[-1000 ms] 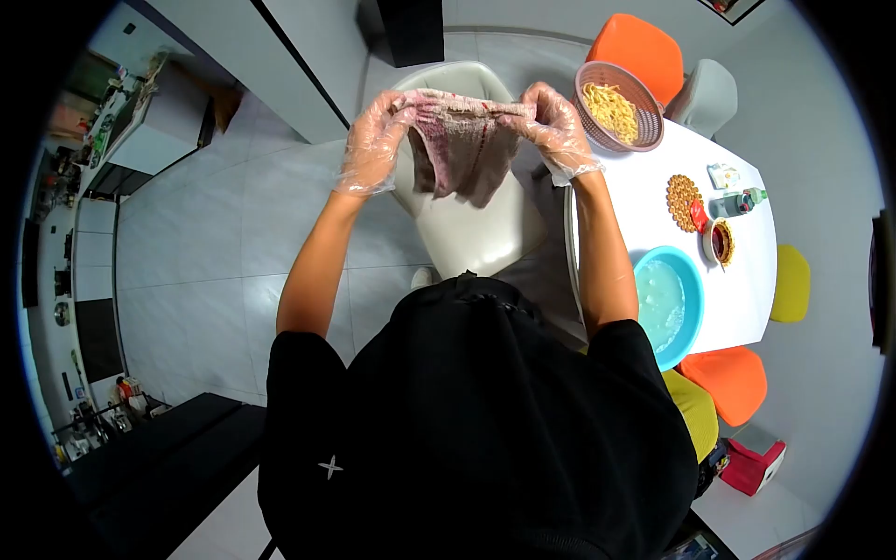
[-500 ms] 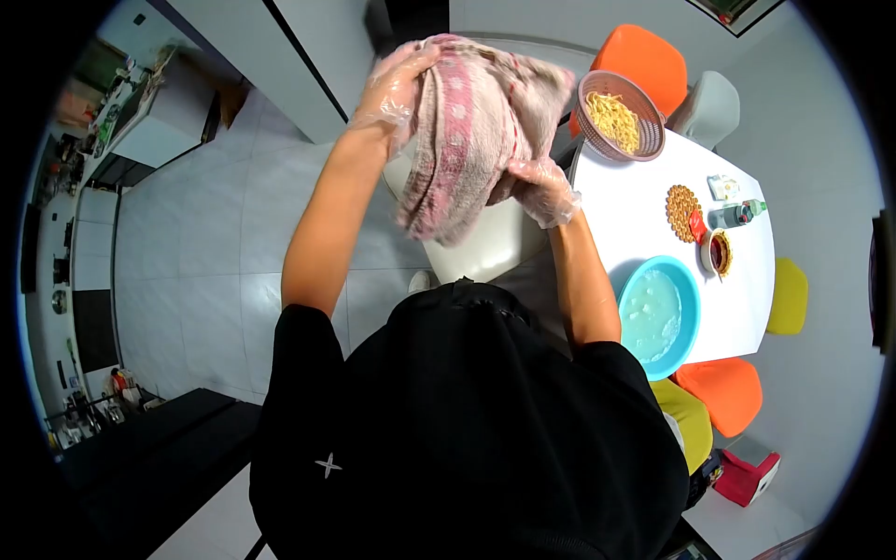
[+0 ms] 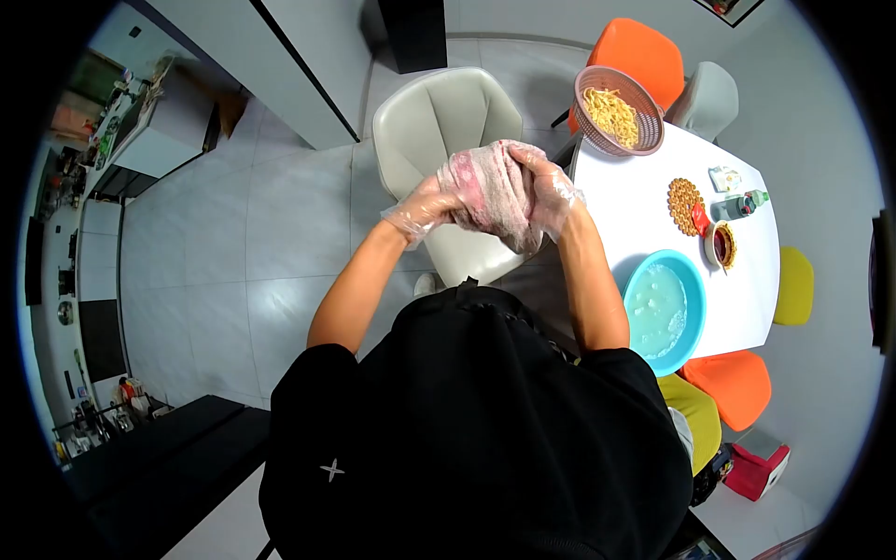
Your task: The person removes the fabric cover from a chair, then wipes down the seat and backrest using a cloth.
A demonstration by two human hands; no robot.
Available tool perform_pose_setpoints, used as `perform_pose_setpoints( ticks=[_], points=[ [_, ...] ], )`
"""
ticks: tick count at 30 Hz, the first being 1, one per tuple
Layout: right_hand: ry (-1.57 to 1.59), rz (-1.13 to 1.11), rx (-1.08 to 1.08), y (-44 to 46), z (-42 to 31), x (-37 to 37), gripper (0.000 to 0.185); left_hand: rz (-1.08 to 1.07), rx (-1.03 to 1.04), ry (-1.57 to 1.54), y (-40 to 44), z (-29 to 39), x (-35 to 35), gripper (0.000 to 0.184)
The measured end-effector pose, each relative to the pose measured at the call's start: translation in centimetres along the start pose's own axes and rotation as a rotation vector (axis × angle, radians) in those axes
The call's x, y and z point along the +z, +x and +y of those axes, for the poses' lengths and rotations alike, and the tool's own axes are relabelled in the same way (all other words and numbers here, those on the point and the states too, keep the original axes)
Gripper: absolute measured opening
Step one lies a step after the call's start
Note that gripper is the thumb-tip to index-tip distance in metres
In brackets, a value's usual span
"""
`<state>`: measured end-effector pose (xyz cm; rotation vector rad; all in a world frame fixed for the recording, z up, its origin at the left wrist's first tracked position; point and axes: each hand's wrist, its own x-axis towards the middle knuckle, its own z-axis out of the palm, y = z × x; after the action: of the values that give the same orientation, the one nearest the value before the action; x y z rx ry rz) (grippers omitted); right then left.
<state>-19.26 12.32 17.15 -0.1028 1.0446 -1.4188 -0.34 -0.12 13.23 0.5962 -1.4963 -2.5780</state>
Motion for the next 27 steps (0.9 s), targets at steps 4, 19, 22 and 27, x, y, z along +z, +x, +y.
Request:
perform_pose_setpoints(
  ticks=[4,19,22,27],
  points=[
    [-0.252,0.193,0.027,0.3,-0.3,-2.0,0.048,0.133,0.025,0.063,-0.3,-1.2,-0.1,0.052],
    [-0.288,-0.109,-0.528,0.4,-0.6,-5.8,0.038,0.256,0.417,0.251,1.2,2.8,-1.1,0.046],
    [-0.336,-0.245,-0.628,-1.3,-1.3,-6.6,0.03,0.295,0.404,0.458,0.3,3.4,-1.4,0.027],
    [-0.498,-0.139,-0.738,-2.5,-0.8,-5.1,0.022,0.174,0.7,0.387,0.5,2.9,-0.3,0.026]
  ],
)
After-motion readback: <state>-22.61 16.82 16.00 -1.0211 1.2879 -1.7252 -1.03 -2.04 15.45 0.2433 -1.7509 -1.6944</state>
